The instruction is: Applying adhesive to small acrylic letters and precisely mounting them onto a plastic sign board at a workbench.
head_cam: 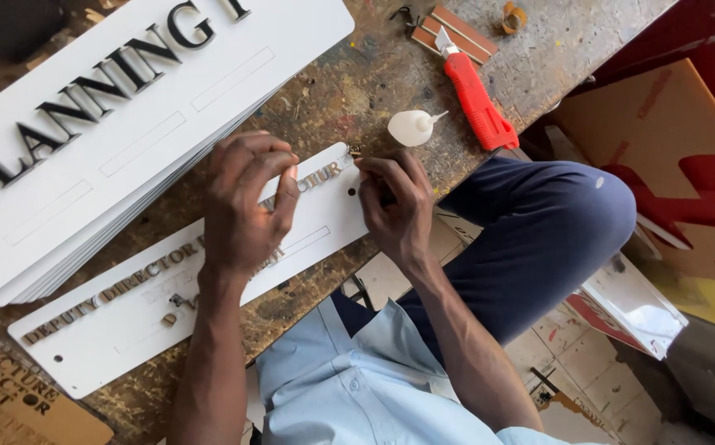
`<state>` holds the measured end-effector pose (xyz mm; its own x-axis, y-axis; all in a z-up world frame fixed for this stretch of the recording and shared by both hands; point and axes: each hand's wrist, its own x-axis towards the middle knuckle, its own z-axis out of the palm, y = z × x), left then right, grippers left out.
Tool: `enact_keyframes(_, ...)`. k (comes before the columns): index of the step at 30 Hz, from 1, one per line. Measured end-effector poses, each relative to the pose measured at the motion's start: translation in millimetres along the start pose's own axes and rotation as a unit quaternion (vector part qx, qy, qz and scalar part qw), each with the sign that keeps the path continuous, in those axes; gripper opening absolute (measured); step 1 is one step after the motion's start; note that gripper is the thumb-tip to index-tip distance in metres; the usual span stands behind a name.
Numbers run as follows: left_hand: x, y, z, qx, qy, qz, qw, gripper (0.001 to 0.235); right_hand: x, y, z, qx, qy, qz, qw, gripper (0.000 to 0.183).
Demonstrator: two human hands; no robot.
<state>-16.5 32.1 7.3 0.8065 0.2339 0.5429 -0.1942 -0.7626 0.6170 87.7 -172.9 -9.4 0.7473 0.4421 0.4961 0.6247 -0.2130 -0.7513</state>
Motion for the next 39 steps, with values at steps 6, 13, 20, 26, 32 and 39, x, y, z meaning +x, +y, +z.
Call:
enact_keyframes(6, -3.4, -5.2, -15.7, -0.103, 0.044, -0.031, 0.993, 0.011, -1.4, -5.1, -11.1, 0.043, 0.006, 0.014, 0.999, 0.016)
enact_keyframes(13, -2.5, 4.9, 5.4, -0.049, -0.020, -0.018, 0.998, 0.013, -6.3, -11.6, -18.7, 0.068, -0.011, 0.052, 0.996, 0.017)
enact_keyframes(20, -22.5, 1.2, 44.7, 0.097, -0.027, 0.026, 0.995, 0.026, -12.4, -17.6, -19.4, 0.062, -0.037, 0.066, 0.995, 0.015)
enact_keyframes(26, -21.9, -1.5, 51.2, 0.160, -0.034, 0.016, 0.986, 0.023, -12.9, -15.5, -21.1, 0.058, -0.046, 0.078, 0.994, 0.014)
enact_keyframes(32, -18.4, 6.4, 49.2, 0.171, -0.033, 0.003, 0.985, 0.020, -10.9, -15.1, -18.7, 0.010, -0.053, 0.042, 0.998, 0.017)
enact_keyframes(39, -15.4, 10.9, 46.0, 0.163, -0.027, -0.006, 0.986, 0.015, -15.2, -1.2, -7.3, -0.115, -0.062, -0.068, 0.989, 0.029)
